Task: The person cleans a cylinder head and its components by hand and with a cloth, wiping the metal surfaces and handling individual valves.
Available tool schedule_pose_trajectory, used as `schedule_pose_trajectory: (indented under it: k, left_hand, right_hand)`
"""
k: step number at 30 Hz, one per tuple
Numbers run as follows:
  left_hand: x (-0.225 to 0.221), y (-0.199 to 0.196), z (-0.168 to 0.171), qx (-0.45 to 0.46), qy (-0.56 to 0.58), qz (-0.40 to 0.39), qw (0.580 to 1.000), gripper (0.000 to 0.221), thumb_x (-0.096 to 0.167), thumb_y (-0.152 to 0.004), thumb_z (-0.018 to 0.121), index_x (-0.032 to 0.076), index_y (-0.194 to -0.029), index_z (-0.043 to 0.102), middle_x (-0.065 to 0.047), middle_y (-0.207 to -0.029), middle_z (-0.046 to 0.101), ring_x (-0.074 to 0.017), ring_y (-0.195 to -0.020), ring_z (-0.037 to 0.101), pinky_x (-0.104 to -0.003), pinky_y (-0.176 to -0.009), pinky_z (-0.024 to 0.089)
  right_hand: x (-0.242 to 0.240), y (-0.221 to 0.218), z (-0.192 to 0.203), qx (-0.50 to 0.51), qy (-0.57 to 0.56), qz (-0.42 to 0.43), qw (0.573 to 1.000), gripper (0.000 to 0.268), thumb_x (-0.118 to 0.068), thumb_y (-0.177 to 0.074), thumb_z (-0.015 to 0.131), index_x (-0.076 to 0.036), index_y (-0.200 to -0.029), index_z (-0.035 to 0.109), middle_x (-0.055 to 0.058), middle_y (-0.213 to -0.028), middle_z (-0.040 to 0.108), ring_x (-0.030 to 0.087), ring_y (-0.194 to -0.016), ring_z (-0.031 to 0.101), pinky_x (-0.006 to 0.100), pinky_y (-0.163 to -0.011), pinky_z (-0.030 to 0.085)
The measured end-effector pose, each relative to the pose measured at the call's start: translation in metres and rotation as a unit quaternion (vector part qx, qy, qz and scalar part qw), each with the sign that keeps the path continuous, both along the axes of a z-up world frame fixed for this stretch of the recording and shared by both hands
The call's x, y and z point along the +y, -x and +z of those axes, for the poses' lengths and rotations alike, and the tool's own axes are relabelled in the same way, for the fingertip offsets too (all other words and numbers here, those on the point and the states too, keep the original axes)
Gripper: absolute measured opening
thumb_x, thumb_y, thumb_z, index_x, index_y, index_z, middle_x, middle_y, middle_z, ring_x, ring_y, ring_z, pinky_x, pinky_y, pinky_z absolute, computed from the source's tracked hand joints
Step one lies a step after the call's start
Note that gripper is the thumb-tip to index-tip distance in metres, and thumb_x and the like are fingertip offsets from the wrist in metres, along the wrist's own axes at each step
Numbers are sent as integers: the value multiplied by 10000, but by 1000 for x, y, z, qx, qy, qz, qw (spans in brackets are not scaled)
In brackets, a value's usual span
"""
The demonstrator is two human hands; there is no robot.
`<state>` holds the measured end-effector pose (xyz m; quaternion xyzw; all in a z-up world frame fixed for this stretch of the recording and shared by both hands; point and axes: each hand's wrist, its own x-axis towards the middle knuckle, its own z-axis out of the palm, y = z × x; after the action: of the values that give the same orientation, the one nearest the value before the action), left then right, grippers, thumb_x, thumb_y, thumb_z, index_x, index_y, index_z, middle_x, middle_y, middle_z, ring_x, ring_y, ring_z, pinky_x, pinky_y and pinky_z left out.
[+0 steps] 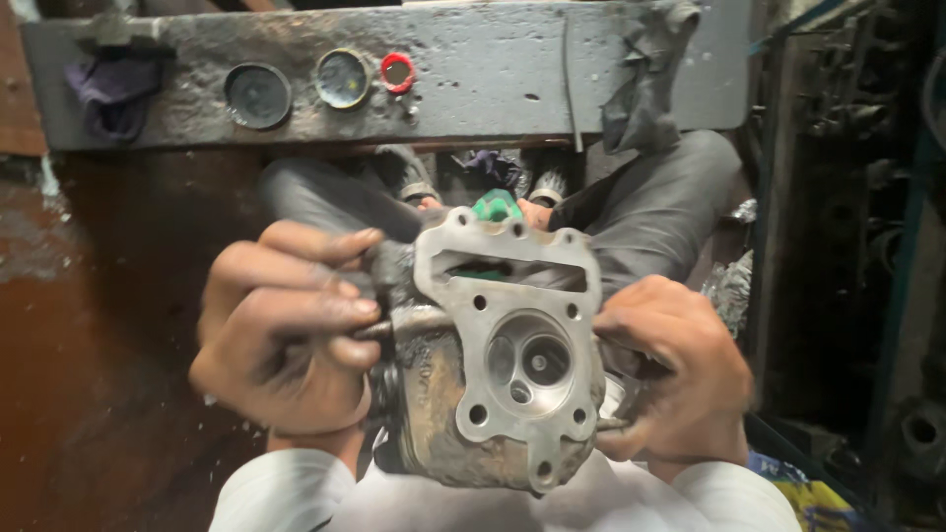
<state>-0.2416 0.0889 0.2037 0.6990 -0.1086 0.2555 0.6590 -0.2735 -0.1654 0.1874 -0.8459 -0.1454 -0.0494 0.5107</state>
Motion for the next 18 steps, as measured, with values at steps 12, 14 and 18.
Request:
schedule_pose_trajectory:
  k: [12, 14, 18]
  left_hand:
    - [8, -36, -38, -111, 171, -122, 971, 365, 327, -889, 798, 14, -768, 654, -41, -860, 532, -315, -974, 701, -472, -822, 655]
    - [11, -45, -46, -163, 168, -138, 962, 337, 273, -891, 799, -4, -766, 653, -52, -861, 535, -347, -965, 717, -487, -819, 650]
    - [13, -47, -54, -226, 166, -134, 950, 306, 225, -867, 796, -20, -765, 644, -50, -884, 507, -362, -1020, 718, -455, -857, 679]
  right_hand:
    - [8, -15, 15, -85, 19, 98, 991, 503, -233, -499, 924, 38, -799, 624, 107, -671, 659, 221, -593, 705, 330, -577, 551]
    - [8, -26, 14, -128, -3, 151, 980, 538, -276, -549, 928, 59, -838, 622, 117, -690, 665, 214, -597, 704, 316, -565, 536]
    - [14, -18, 18, -109, 22, 105, 988, 484, -270, -645, 851, 57, -943, 654, 108, -730, 658, 233, -645, 693, 333, -624, 524]
